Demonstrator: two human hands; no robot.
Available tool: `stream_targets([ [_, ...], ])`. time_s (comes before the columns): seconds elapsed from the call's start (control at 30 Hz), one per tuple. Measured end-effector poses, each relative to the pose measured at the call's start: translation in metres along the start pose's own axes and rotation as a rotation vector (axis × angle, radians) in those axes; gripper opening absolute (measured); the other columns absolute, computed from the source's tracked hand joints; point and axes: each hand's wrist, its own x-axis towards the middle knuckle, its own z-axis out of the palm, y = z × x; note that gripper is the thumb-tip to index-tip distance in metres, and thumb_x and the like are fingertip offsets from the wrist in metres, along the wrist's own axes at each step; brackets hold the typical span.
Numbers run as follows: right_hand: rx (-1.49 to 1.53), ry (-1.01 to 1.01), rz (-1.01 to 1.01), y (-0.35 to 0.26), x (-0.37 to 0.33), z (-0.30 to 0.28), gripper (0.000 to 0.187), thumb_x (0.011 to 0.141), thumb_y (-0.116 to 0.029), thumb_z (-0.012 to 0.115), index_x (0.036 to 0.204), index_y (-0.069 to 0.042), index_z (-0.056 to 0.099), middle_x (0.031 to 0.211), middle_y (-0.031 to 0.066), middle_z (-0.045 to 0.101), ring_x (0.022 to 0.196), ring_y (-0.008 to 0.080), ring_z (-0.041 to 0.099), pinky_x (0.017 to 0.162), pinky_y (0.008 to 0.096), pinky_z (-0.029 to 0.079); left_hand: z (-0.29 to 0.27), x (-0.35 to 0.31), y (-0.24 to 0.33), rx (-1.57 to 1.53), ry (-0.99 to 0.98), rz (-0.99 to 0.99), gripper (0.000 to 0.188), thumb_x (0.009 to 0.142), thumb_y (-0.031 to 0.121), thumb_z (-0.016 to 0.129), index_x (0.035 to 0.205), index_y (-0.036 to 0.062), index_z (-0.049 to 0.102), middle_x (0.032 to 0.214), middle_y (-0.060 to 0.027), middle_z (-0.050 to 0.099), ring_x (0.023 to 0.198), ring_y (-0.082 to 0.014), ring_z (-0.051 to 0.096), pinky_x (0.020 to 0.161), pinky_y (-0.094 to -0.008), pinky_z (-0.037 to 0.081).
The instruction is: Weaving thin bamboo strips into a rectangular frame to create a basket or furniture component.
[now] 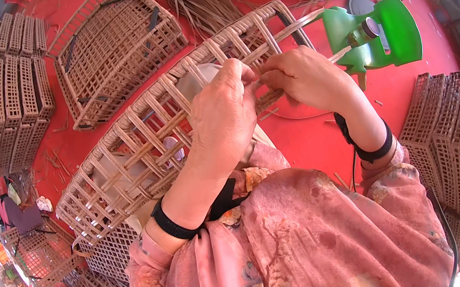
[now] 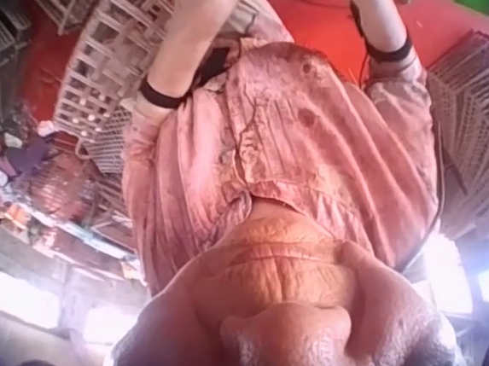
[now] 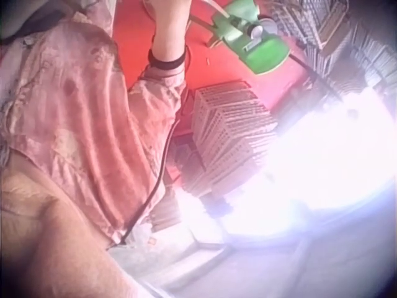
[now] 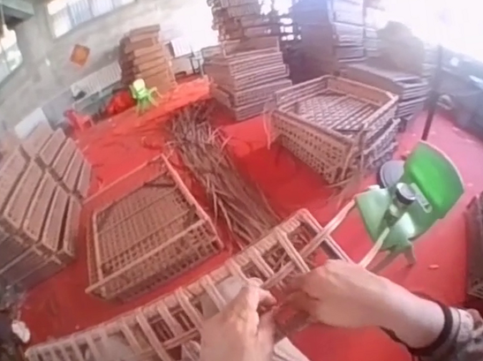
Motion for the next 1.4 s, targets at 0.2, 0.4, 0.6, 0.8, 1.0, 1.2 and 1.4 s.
stream_targets([
  [0.2, 0.138, 0.233, 0.059, 0.010, -0.016, -0.004, 0.014, 0.089, -0.019, 0.067, 0.085, -0.006, 0.072, 0.067, 0.0157, 0.065, 0.066, 0.0343, 0.066, 0.061, 0.0443, 0.051, 0.000, 0.005, 0.013, 0.043, 0.056, 0.098, 0.014, 0.089, 0.002, 0.069, 0.100, 0.0029, 0.061, 0.089, -0.0141, 0.064, 0.078, -0.0284, 0.069, 0.068, -0.0374, 0.054],
  [0.4, -0.018, 0.338, 0.159, 0.023, -0.043, -0.051, 0.009, 0.089, -0.014, 0.070, 0.085, -0.005, 0.070, 0.062, 0.0119, 0.061, 0.053, 0.0286, 0.060, 0.051, 0.0356, 0.044, 0.018, 0.025, 0.028, -0.131, -0.020, 0.176, 0.020, 0.094, 0.010, 0.065, 0.112, 0.0030, 0.068, 0.097, -0.0133, 0.069, 0.076, -0.0234, 0.067, 0.069, -0.0343, 0.052],
  [0.6, 0.120, 0.470, 0.196, 0.036, -0.040, -0.041, 0.014, 0.089, -0.016, 0.071, 0.097, -0.005, 0.070, 0.070, 0.0109, 0.064, 0.060, 0.0252, 0.061, 0.056, 0.0344, 0.046, 0.036, 0.043, 0.029, -0.279, -0.132, -0.012, 0.018, 0.093, 0.013, 0.067, 0.108, 0.0022, 0.069, 0.074, -0.0060, 0.068, 0.067, -0.0096, 0.062, 0.062, -0.0276, 0.050],
  [0.8, -0.046, 0.476, 0.189, 0.047, -0.033, -0.018, 0.040, 0.082, -0.016, 0.072, 0.119, -0.006, 0.062, 0.087, 0.0131, 0.069, 0.081, 0.0309, 0.069, 0.071, 0.0428, 0.053, 0.038, 0.047, 0.031, -0.147, -0.107, -0.120, 0.013, 0.093, 0.010, 0.064, 0.101, 0.0002, 0.068, 0.068, -0.0063, 0.066, 0.059, -0.0105, 0.063, 0.056, -0.0280, 0.049],
  [1.0, -0.077, 0.519, 0.192, 0.052, -0.029, -0.009, 0.038, 0.082, -0.010, 0.066, 0.119, -0.006, 0.061, 0.086, 0.0143, 0.068, 0.078, 0.0340, 0.068, 0.069, 0.0449, 0.053, 0.045, 0.051, 0.027, -0.183, -0.111, -0.117, 0.011, 0.092, 0.009, 0.064, 0.099, -0.0005, 0.066, 0.068, -0.0070, 0.066, 0.058, -0.0115, 0.063, 0.055, -0.0275, 0.050],
  [1.2, -0.302, 0.591, 0.101, 0.045, -0.027, 0.002, 0.050, 0.081, -0.009, 0.067, 0.127, -0.002, 0.050, 0.083, 0.0151, 0.066, 0.076, 0.0334, 0.068, 0.066, 0.0446, 0.054, 0.049, 0.052, 0.026, -0.127, -0.106, -0.117, 0.009, 0.092, 0.007, 0.065, 0.097, -0.0004, 0.066, 0.071, -0.0070, 0.067, 0.060, -0.0112, 0.063, 0.057, -0.0280, 0.051],
  [1.4, -0.348, 0.686, 0.083, 0.046, -0.028, 0.009, 0.049, 0.083, -0.006, 0.062, 0.131, -0.010, 0.053, 0.074, 0.0077, 0.067, 0.069, 0.0285, 0.068, 0.062, 0.0439, 0.052, 0.046, 0.051, 0.027, -0.096, -0.107, -0.101, 0.009, 0.092, 0.007, 0.066, 0.096, -0.0006, 0.066, 0.069, -0.0067, 0.067, 0.060, -0.0114, 0.063, 0.058, -0.0283, 0.051],
])
